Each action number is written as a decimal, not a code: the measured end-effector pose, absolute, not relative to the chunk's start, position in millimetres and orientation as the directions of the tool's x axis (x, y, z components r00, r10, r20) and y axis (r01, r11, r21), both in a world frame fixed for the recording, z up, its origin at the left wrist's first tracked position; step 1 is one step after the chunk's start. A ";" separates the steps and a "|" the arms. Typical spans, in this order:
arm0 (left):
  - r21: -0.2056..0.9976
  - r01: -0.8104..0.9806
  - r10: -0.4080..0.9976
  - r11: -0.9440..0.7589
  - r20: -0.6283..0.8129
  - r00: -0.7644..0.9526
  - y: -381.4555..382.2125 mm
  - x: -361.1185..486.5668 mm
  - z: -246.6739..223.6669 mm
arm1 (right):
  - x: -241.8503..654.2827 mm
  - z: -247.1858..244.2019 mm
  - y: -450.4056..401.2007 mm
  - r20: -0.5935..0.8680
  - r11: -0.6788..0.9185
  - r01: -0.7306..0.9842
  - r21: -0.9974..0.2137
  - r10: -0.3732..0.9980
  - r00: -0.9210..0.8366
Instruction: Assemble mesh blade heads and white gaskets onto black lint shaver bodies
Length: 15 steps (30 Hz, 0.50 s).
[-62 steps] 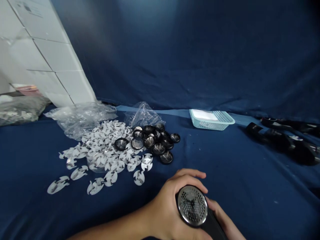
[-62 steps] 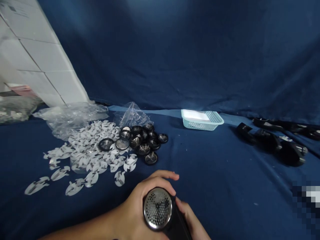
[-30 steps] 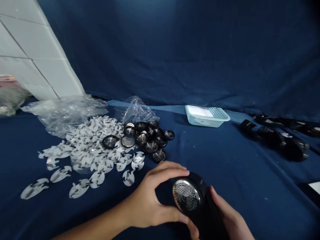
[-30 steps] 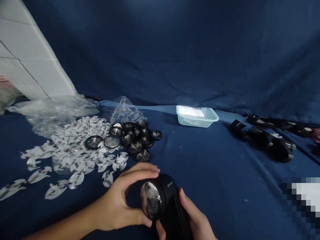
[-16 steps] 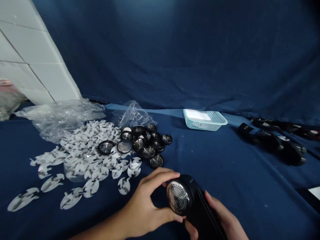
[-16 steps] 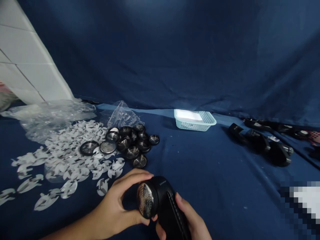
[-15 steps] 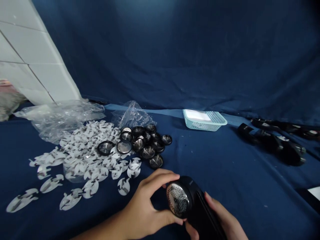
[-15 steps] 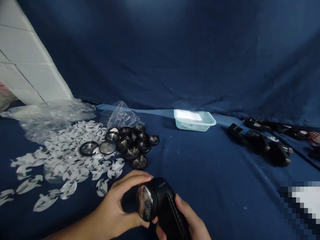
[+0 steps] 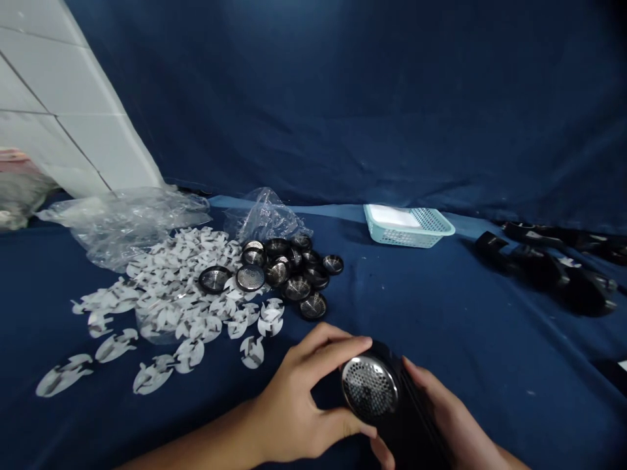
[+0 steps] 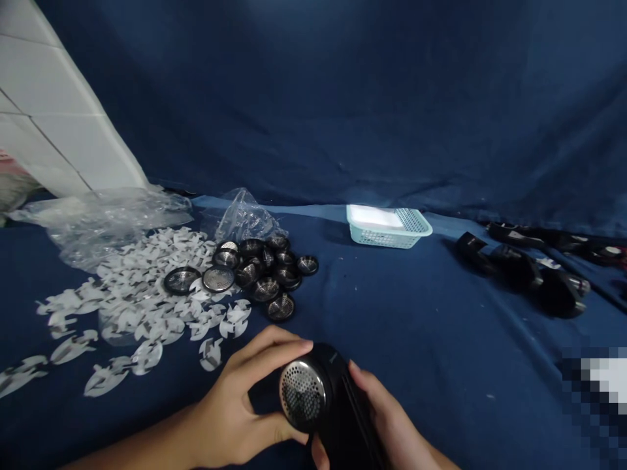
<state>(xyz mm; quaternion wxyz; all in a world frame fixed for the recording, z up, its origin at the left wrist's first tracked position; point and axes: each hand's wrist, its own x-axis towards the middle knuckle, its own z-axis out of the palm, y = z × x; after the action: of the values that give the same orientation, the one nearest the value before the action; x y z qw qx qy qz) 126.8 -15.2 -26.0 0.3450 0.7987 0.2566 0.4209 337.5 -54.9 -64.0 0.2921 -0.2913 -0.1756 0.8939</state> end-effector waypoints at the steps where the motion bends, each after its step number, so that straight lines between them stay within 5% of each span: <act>1: 0.767 0.119 0.697 -0.631 0.493 0.521 -15.8 127.2 -25.9 | 336.8 -62.9 -56.1 -0.424 -0.770 -0.428 -0.473 0.625 -0.656; 8: 0.765 0.158 0.707 -0.625 0.468 0.531 -16.5 128.4 -28.6 | 335.2 -60.3 -58.0 -0.505 -0.759 -0.398 -0.516 0.644 -0.574; 15: 0.773 0.184 0.723 -0.607 0.441 0.533 -14.5 128.7 -29.3 | 339.6 -64.7 -51.9 -0.409 -0.683 -0.407 -0.606 0.707 -0.577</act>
<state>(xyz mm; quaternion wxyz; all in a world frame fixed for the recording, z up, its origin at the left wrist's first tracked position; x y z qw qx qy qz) 128.7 -14.5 -29.3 0.3425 0.8056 0.2814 0.3931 339.6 -51.9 -64.7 0.3247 -0.3253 -0.2302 0.8578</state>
